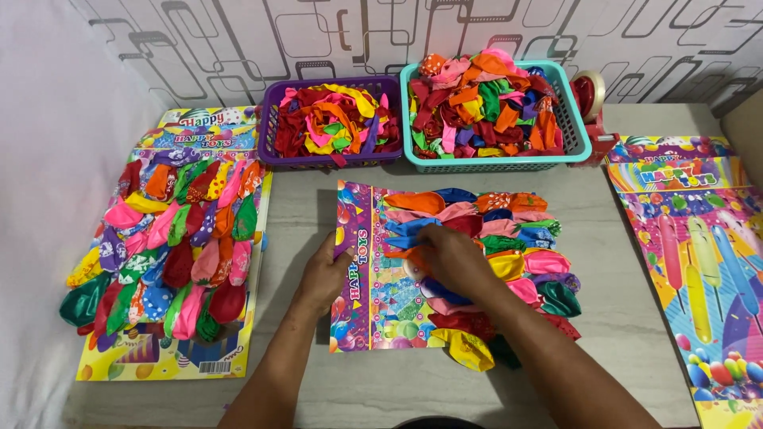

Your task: Attaching individual balloons from baskets onto a cardboard display sheet for retail sale.

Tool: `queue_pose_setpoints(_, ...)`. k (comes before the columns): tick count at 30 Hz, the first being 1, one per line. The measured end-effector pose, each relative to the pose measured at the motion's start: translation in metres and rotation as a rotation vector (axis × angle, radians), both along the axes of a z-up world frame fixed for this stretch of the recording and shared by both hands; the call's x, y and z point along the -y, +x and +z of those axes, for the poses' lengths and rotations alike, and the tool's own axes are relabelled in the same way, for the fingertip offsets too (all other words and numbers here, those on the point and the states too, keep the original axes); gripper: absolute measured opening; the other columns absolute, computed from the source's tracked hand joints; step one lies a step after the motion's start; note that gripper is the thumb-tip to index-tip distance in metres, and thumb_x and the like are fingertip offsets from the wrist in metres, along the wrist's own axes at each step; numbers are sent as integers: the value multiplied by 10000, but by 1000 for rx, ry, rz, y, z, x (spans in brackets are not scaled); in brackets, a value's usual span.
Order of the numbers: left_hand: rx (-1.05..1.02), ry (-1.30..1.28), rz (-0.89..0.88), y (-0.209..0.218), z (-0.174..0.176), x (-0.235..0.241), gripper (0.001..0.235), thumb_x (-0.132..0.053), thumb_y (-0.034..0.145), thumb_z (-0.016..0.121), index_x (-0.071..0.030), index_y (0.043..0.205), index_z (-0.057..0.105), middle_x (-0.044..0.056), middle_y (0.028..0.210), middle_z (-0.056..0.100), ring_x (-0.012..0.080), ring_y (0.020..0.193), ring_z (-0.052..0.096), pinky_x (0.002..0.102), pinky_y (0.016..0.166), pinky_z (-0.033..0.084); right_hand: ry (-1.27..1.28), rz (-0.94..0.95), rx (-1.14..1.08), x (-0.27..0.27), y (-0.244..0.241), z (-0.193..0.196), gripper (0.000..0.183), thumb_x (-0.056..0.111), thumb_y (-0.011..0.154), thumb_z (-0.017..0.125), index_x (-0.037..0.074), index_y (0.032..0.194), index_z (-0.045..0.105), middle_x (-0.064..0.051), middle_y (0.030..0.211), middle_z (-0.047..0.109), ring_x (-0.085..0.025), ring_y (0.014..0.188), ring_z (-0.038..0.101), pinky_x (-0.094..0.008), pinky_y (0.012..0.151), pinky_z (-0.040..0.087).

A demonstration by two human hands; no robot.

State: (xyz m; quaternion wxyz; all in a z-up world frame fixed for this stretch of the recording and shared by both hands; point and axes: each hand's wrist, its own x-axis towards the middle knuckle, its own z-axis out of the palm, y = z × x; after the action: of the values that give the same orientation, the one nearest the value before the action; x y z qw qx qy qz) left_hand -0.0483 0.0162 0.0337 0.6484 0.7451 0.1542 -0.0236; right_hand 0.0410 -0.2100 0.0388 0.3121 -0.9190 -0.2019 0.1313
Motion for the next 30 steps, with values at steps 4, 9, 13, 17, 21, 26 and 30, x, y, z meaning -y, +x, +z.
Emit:
queue_pose_setpoints(4,-99,152,45,8,-1,-1,412,-189,989,590,-222,1398,617,160,1157,729,345,1120,698,467,964,512,-143,-64,96,34,7,7,268,206,934,597,195,1175,711,-159,1023,761,-414,1005,725,-516,895,574)
queue_pose_setpoints(9,-170,358,37,15,-7,-13,438,-296,929,654,-251,1363,619,195,1150,736,411,1161,668,499,953,519,-132,-313,79,84,13,14,274,325,917,655,243,1164,738,-123,1025,787,-421,1067,697,-558,901,553)
queue_pose_setpoints(13,-237,357,30,10,12,-3,426,-314,948,612,-298,1374,588,185,1137,741,399,1177,662,497,993,512,-227,-525,201,159,31,-20,236,381,961,657,274,1158,734,-91,996,783,-401,1032,712,-543,908,550)
queue_pose_setpoints(17,-233,327,84,12,17,4,441,-282,940,610,-256,1379,582,222,1217,713,417,1244,618,516,1036,486,-214,-636,64,179,24,-13,321,307,988,582,157,1242,712,-158,1119,773,-415,1098,705,-555,938,546)
queue_pose_setpoints(21,-285,362,120,9,30,17,433,-293,953,591,-279,1386,574,197,1222,718,389,1252,617,502,1053,479,-6,-681,-39,162,11,13,366,287,973,563,130,1276,694,-184,1194,742,-392,1156,684,-551,974,525)
queue_pose_setpoints(26,-285,386,121,12,21,26,445,-281,950,584,-267,1394,559,199,1250,703,394,1262,607,510,1049,478,110,-715,-87,154,6,32,385,272,966,576,125,1308,677,-195,1217,725,-411,1182,659,-561,1001,492)
queue_pose_setpoints(30,-239,429,104,17,15,36,463,-261,941,584,-223,1400,538,242,1282,680,424,1273,596,527,1053,483,127,-730,-52,155,12,31,406,284,966,601,106,1325,664,-206,1251,708,-435,1202,639,-570,1014,466)
